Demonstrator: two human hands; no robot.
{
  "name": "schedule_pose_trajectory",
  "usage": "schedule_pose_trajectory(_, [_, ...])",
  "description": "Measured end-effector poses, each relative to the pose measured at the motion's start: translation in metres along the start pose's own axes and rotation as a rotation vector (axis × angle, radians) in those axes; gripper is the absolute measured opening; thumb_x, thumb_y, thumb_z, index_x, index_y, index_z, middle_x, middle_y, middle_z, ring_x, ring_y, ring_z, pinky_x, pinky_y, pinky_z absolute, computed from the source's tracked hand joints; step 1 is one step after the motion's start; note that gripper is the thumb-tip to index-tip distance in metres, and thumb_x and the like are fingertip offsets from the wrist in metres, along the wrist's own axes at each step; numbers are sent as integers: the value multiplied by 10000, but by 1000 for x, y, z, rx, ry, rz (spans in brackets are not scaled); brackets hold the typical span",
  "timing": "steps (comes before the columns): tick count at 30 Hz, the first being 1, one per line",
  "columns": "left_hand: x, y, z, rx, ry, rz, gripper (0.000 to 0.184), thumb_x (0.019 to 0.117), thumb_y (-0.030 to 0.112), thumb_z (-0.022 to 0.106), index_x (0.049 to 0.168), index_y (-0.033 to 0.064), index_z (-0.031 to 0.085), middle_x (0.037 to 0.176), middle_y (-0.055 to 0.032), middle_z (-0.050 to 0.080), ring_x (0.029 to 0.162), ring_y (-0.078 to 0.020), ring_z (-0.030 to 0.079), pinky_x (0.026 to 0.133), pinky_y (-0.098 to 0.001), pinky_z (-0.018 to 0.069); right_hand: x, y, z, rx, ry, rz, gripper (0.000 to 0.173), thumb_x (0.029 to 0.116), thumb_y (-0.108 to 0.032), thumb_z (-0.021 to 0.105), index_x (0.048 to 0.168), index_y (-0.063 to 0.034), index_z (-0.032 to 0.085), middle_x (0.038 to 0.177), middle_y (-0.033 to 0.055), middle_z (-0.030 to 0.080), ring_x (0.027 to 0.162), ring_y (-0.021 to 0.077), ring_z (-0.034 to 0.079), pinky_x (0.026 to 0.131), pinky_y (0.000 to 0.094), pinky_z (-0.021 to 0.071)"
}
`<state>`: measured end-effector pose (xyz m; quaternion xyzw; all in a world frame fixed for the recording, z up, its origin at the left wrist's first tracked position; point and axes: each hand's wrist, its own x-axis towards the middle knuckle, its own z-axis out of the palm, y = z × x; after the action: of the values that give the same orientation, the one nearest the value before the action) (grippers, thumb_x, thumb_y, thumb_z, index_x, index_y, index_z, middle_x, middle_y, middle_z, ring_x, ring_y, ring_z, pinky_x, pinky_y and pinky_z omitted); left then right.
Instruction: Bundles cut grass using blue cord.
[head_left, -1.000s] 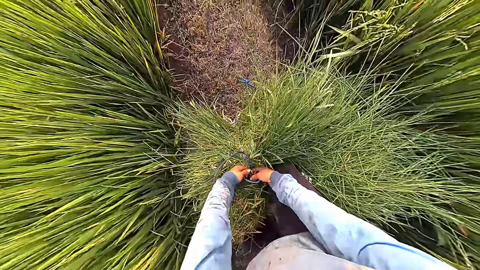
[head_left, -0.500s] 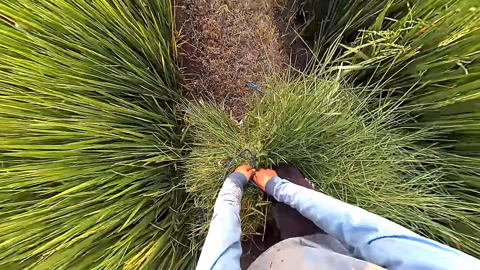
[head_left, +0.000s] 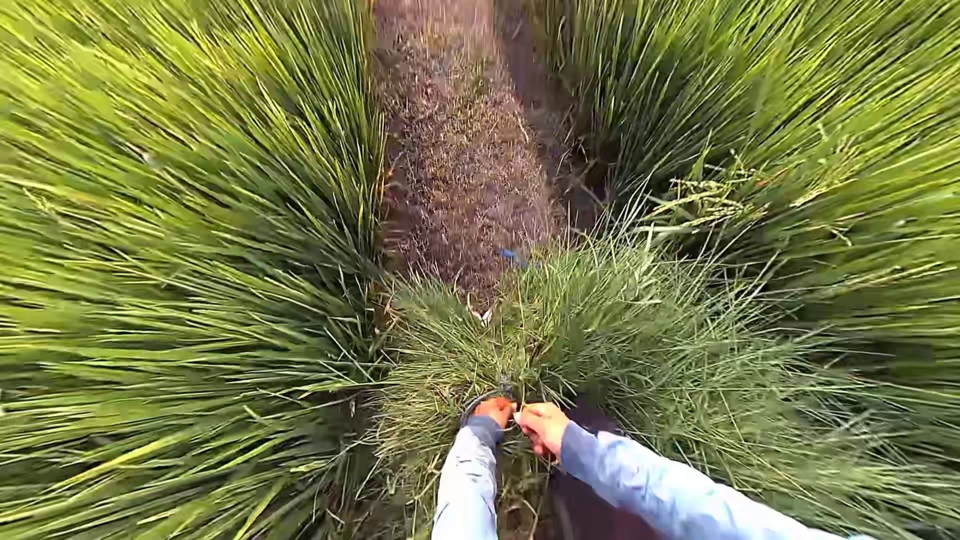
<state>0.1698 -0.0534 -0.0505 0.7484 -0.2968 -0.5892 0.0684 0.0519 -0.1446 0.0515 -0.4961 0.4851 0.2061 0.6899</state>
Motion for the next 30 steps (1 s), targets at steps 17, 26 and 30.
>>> schedule_pose_trajectory(17, [-271, -23, 139, -210, 702, 381, 340, 1007, 49, 550, 1322, -34, 646, 1468, -263, 545, 1397, -403, 504, 1179, -530, 379, -161, 303, -121, -441, 590, -52, 737, 1003, -280, 678, 1630, -163, 307, 1552, 297, 424, 1385, 472, 483, 1144, 611, 391])
schedule_pose_trajectory(26, [-199, 10, 195, 422, 620, 407, 801, 912, 308, 730, 1583, 53, 376, 1638, -345, 216, 1527, -546, 164, 1179, -728, 173, -98, 281, -98, -515, 643, 51, 768, 966, -323, 713, 1625, -235, 328, 1619, 282, 325, 1435, 504, 401, 1148, 666, 352])
schedule_pose_trajectory(30, [-162, 50, 216, 710, 344, 254, 1104, 854, 521, 778, 1666, 160, 125, 1698, -277, -36, 1564, -492, -51, 1193, -747, 22, -114, 313, -101, -445, 671, -134, 796, 972, -275, 720, 1639, -230, 287, 1612, 229, 376, 1433, 460, 432, 1152, 643, 365])
